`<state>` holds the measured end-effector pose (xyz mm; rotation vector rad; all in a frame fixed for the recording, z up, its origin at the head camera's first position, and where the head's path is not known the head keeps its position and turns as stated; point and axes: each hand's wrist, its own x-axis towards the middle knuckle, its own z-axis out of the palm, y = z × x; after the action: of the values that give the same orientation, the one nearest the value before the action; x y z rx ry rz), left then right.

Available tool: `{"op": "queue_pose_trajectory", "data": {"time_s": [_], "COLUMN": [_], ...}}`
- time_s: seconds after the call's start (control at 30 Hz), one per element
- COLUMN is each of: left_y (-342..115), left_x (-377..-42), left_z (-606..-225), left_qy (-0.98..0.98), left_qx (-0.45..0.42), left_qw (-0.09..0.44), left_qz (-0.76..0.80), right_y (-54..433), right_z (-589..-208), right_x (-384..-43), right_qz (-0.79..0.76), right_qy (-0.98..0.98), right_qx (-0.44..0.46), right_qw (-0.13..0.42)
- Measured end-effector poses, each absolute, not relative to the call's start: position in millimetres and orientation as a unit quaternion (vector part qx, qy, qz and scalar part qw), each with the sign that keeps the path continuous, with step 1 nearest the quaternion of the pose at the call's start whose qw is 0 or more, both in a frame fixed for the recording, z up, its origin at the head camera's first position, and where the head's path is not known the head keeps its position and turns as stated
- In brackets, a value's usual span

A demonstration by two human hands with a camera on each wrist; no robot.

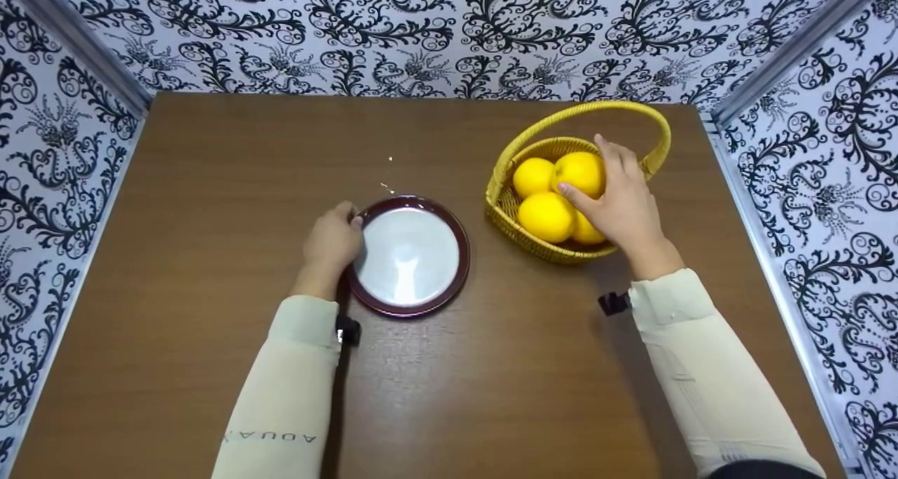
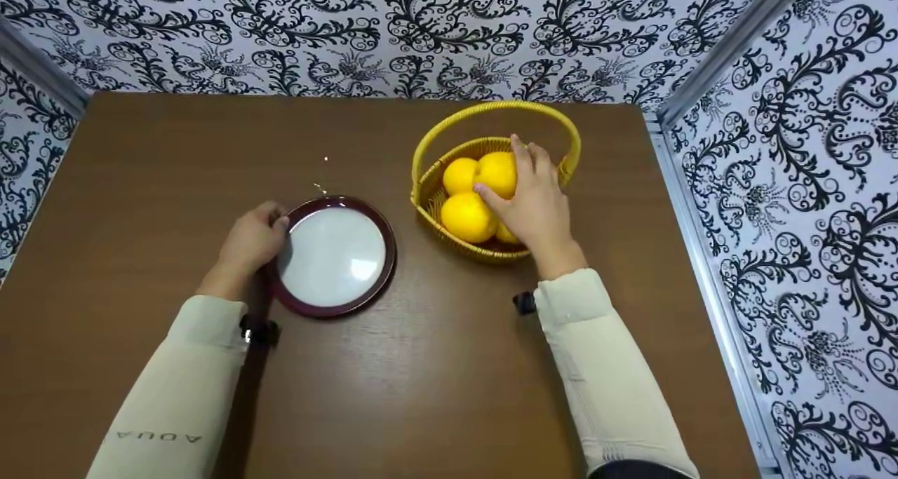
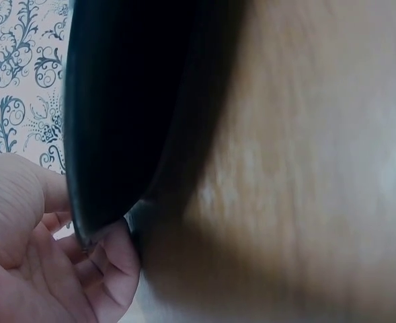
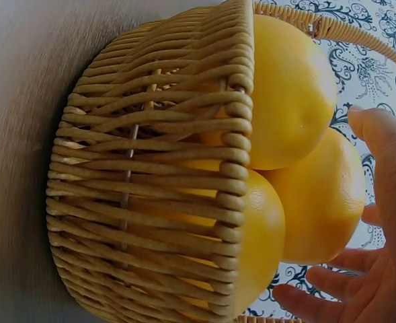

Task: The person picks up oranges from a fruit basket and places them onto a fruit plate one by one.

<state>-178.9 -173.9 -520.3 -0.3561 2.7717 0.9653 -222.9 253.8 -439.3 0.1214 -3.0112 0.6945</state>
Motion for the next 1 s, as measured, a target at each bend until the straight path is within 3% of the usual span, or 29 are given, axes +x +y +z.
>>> {"op": "queue_pose_trajectory", "data": {"time_s": [1.0], "left_y": [-172.6], "left_x": [-177.7], "left_z": [-518.9], "left_qy": [0.927], "left_qx": [-0.130], "left_qw": [0.101], "left_qz": [0.337], "right_y": [246.0], "right_z": [-447.7], "right_x": [-229.9], "right_qz": [0.259], "right_qy": [-0.965], "right_qx": [0.038], "right_qw": [0.025]}}
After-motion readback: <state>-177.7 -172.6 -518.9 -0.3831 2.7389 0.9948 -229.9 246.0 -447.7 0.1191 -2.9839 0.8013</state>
